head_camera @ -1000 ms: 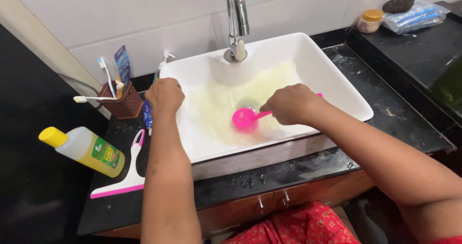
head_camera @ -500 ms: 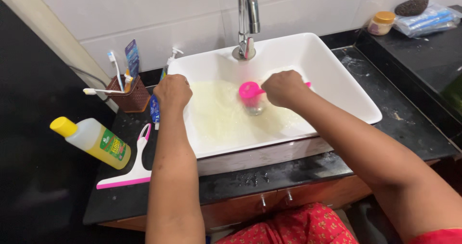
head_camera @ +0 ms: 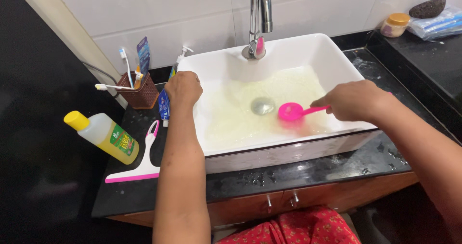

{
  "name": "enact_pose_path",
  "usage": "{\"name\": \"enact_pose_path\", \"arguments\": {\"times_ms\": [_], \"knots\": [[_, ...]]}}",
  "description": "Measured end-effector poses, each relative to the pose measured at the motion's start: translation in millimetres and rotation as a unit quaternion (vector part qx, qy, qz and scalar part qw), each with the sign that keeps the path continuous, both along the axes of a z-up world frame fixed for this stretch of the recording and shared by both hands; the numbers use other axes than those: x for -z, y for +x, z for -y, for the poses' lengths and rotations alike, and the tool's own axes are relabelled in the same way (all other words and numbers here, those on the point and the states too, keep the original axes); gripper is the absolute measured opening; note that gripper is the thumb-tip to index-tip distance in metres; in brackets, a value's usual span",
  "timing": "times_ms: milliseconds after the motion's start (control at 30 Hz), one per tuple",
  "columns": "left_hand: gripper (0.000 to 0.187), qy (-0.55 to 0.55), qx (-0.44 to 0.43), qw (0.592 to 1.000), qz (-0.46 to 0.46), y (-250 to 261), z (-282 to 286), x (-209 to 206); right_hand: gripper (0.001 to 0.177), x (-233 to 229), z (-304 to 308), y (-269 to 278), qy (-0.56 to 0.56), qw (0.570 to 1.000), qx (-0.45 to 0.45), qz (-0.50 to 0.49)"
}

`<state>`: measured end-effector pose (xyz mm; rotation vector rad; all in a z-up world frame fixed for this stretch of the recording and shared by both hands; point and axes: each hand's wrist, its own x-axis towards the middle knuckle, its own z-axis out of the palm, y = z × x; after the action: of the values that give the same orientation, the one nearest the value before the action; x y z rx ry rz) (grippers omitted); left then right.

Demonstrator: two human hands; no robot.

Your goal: The person cleans a sink by hand and using a pink brush.

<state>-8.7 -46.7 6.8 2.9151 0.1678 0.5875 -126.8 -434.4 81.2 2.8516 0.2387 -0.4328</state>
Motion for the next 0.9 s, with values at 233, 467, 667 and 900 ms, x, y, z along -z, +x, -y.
{"name": "enact_pose_path", "arguments": {"times_ms": [233,467,667,900], "knots": [[0.015,0.005,0.008,1.000,0.009,-2,2,3,0.049,20,-46,34,-0.010,0.989,-0.130,0.069],[0.016,0.017,-0.003,1.000,0.002,-1,-2,9,0.047,46,-132,69,0.102,0.978,-0.171,0.062],[0.028,-0.042,0.066,0.997,-0.024,-10,15,-6,0.041,57,-134,75,0.163,0.974,-0.132,0.082],[0.051,-0.291,0.215,0.909,-0.209,-8,74,-4,0.043,45,-123,109,0.328,0.923,-0.136,0.148]]}}
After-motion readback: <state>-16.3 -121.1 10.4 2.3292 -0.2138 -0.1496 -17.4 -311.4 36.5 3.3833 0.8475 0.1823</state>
